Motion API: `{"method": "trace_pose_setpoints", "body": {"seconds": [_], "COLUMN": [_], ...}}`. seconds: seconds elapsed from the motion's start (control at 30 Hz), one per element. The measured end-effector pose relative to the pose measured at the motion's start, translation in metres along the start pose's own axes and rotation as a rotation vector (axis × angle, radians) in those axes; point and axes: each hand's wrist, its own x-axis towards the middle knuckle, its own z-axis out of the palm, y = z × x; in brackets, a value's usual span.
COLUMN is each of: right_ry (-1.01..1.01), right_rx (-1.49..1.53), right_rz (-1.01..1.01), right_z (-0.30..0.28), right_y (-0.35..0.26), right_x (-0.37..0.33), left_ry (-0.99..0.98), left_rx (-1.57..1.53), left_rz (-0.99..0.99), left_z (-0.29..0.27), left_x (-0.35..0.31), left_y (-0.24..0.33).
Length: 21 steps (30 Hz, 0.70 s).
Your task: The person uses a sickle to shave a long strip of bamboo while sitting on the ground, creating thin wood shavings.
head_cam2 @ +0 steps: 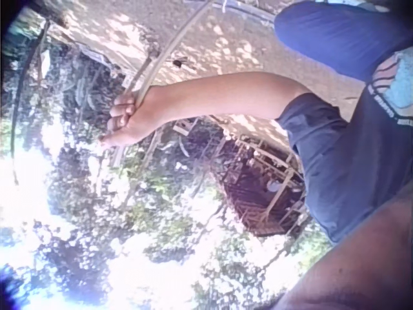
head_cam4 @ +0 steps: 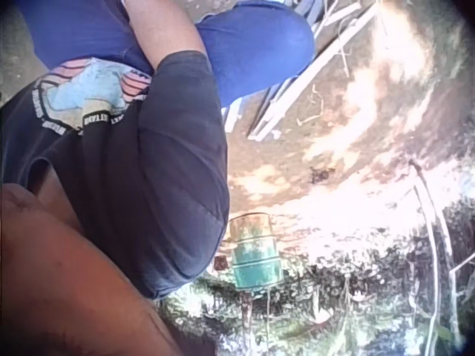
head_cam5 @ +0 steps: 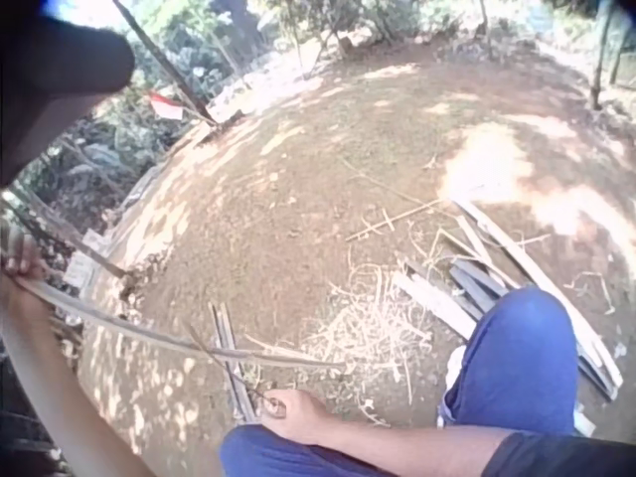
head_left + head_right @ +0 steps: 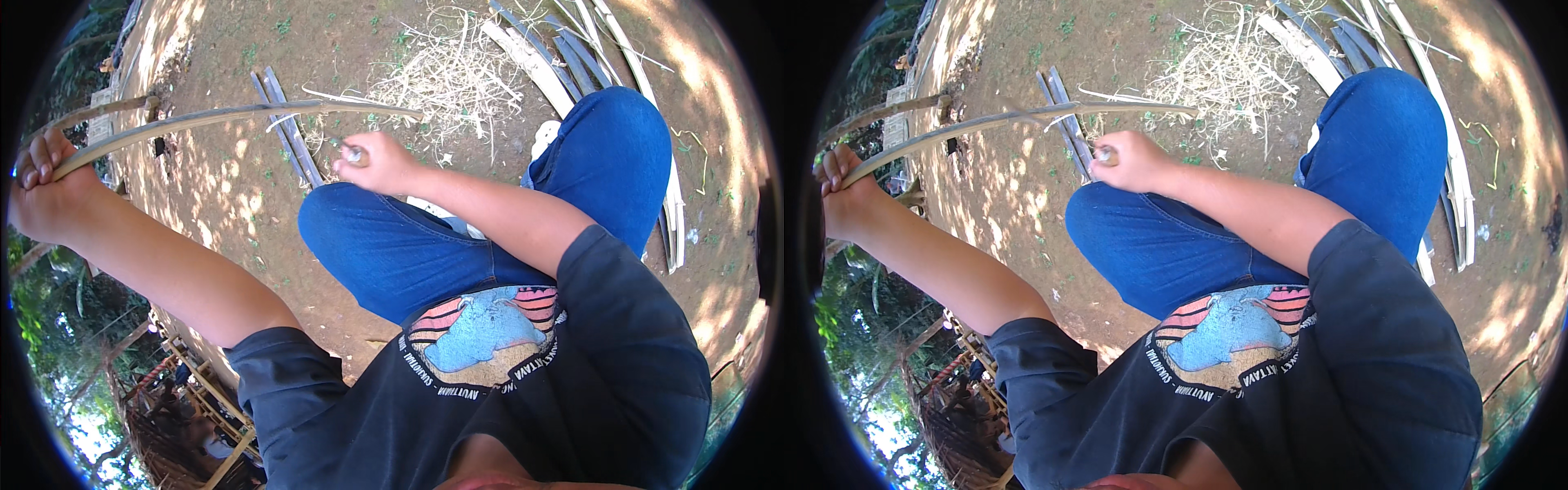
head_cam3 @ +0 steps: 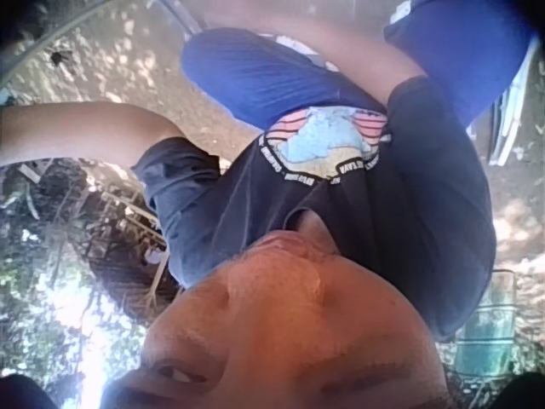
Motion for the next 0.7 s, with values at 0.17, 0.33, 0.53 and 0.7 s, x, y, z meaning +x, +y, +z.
{"method": "trace_pose_setpoints", "body": {"seconds": [0.17, 0.33, 0.53, 0.7], "right_ry": [-0.044, -0.022, -0.025, -0.045], "right_rx": [-0.149, 0.037, -0.011, -0.121], "right_rz": [0.349, 0.011, 0.153, 0.427], "right_z": [-0.021, -0.001, -0.008, -0.023], "right_y": [0.063, -0.006, 0.03, 0.079], "right_x": [0.005, 0.008, 0.012, 0.001], "left_ry": [0.178, 0.107, 0.104, -0.066], "left_rx": [0.138, 0.002, -0.001, -0.109], "left_rz": [0.077, 0.002, -0.009, -0.049], "left_z": [0.012, -0.012, -0.009, -0.019], "left_x": [0.001, 0.013, 0.016, 0.008], "left_y": [-0.006, -0.009, -0.007, -0.006]}}
